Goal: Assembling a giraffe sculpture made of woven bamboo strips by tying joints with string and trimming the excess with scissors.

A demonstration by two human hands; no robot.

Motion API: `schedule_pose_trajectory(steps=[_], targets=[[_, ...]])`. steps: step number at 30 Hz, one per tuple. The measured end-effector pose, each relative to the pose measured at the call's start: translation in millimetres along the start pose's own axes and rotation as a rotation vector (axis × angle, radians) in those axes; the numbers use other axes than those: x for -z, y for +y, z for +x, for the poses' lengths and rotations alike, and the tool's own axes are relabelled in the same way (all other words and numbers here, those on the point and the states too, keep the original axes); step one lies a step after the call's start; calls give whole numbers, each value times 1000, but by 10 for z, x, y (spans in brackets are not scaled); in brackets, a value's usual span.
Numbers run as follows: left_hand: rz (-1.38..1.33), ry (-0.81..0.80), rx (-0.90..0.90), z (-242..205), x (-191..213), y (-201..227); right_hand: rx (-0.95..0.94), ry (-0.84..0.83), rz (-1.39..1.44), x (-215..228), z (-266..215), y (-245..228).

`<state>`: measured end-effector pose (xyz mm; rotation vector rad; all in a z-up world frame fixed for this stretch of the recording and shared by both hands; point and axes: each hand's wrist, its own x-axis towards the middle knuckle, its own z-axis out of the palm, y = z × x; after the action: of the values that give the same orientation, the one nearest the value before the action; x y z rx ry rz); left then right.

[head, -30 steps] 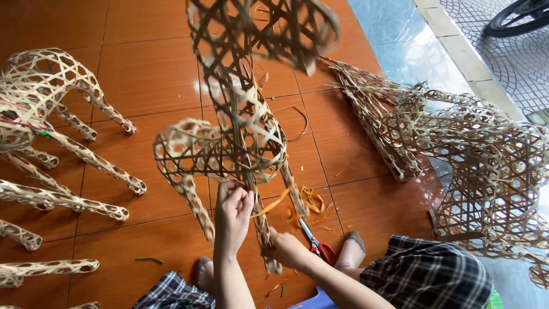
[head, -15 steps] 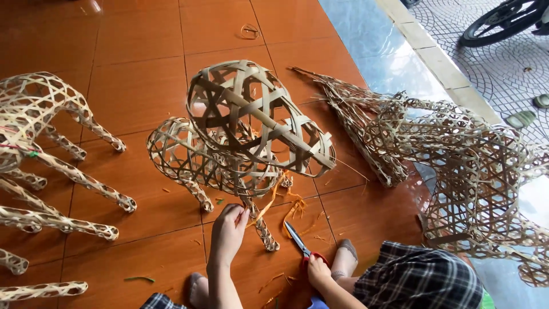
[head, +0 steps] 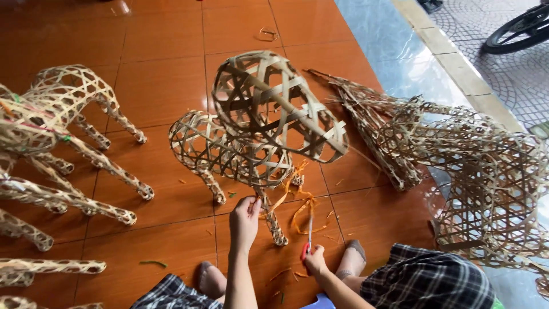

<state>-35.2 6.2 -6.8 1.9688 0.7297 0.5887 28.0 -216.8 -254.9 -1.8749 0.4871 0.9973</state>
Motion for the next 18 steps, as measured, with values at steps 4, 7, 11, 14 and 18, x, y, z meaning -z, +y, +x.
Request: schedule_pose_trajectory(steps=[4, 7, 11, 14, 18], targets=[[-278, -75, 105, 13, 11, -65, -303, -279, 666, -14, -436, -49], [-596, -167, 191, 41, 44, -103, -1, -456, 704, 198, -1222, -106], [-686, -250, 152, 59, 2, -211, 418, -626, 30, 653, -1875, -665], [-692, -262, 163, 50, 22, -203, 633, -793, -176, 810, -1854, -1123], [-773, -261, 208, 49, -9, -299, 637, -771, -555, 770, -1965, -1706]])
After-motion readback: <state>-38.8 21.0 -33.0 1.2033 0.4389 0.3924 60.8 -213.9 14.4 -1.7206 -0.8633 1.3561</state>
